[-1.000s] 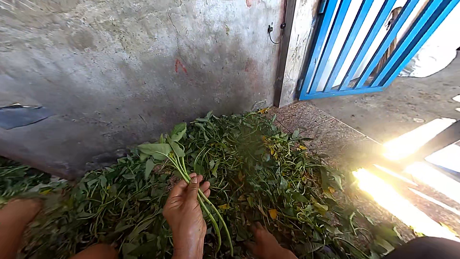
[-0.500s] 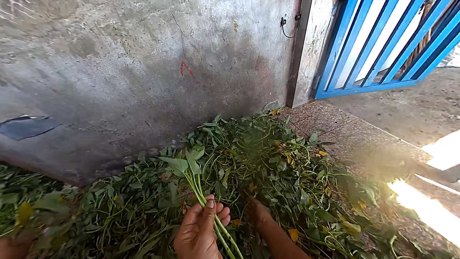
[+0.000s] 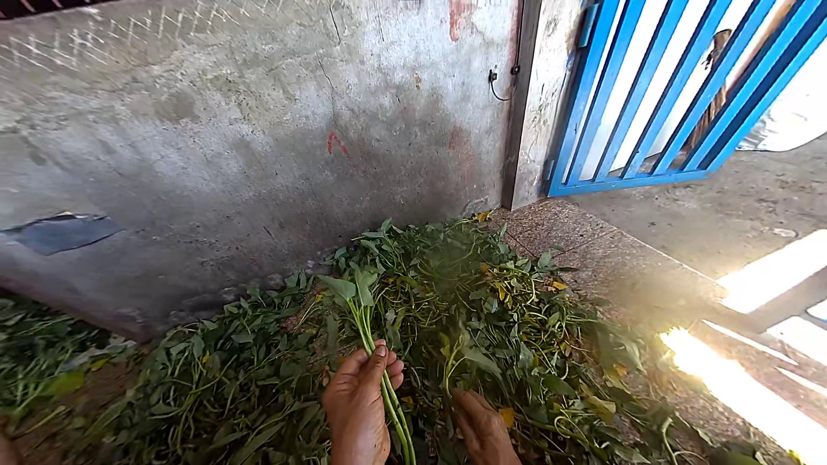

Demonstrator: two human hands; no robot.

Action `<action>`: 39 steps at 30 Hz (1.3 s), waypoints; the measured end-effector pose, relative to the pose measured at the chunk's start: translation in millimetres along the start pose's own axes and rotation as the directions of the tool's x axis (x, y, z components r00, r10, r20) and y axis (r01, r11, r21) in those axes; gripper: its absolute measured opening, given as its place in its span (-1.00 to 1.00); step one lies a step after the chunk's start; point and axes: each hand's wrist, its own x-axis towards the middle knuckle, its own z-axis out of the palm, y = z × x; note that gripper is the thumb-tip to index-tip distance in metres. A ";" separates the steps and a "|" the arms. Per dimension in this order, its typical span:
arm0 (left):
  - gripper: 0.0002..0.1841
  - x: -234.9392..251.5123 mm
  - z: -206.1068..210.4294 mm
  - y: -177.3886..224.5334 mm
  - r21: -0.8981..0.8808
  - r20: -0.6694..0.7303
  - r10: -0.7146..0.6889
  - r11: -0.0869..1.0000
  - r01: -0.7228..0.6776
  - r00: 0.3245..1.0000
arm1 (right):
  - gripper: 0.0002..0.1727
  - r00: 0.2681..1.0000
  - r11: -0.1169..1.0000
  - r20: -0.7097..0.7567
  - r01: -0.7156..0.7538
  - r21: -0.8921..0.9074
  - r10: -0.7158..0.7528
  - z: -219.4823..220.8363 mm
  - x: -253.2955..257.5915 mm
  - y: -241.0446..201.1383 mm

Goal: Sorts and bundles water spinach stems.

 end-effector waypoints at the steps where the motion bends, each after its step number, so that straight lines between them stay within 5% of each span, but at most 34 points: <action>1: -0.92 0.1 -0.6 -0.3 0.004 0.001 -0.015 1.000 0.015 1.000 | -0.69 0.997 0.996 -0.036 0.071 -0.049 -0.073 -4.0 -1.1 -6.0; 3: -0.91 -0.9 -1.8 -0.9 0.003 0.004 -0.037 0.999 0.037 0.999 | -0.69 0.996 0.995 -0.039 0.076 -0.064 -0.079 -14.5 -3.4 -20.3; 8: -0.90 -3.7 -6.0 -2.2 0.012 0.059 -0.044 0.999 0.044 0.997 | -0.45 0.976 0.966 -0.030 -0.209 0.152 0.215 -34.8 -5.0 -42.0; 12: -0.91 -10.0 -7.3 -5.0 0.031 0.212 -0.126 0.992 0.122 0.969 | -0.51 0.996 0.986 -0.092 -0.026 -0.167 0.011 -43.0 -13.2 -49.2; 16: -0.93 -19.2 -7.0 -11.8 0.076 0.386 -0.134 0.991 0.114 0.913 | -0.64 0.952 0.805 -0.095 0.190 -0.561 -0.291 -44.3 -17.0 -54.3; 19: -0.93 -23.1 -7.6 -16.3 0.109 0.461 -0.112 0.992 0.070 0.880 | -0.72 0.931 0.689 -0.042 0.239 -0.684 -0.364 -47.4 -16.6 -61.8; 31: -0.95 -23.2 -0.9 -26.1 0.194 0.393 -0.073 0.981 -0.005 0.917 | -0.63 0.914 0.560 0.004 0.253 -0.789 -0.407 -55.9 -18.6 -73.1; 35: -0.92 -21.4 -3.5 -23.0 0.162 0.495 -0.068 0.987 -0.015 0.866 | -0.64 0.915 0.545 -0.010 0.231 -0.806 -0.403 -55.1 -18.6 -73.9; 38: -0.89 -23.1 -5.6 -21.1 0.230 0.564 -0.081 0.971 -0.062 0.822 | -0.72 0.936 0.613 -0.004 0.227 -0.757 -0.352 -55.8 -21.2 -74.2; 39: -0.90 -23.5 -5.8 -21.6 0.249 0.576 -0.092 0.966 -0.067 0.812 | -0.58 0.969 0.692 0.040 0.203 -0.692 -0.244 -58.7 -22.2 -79.0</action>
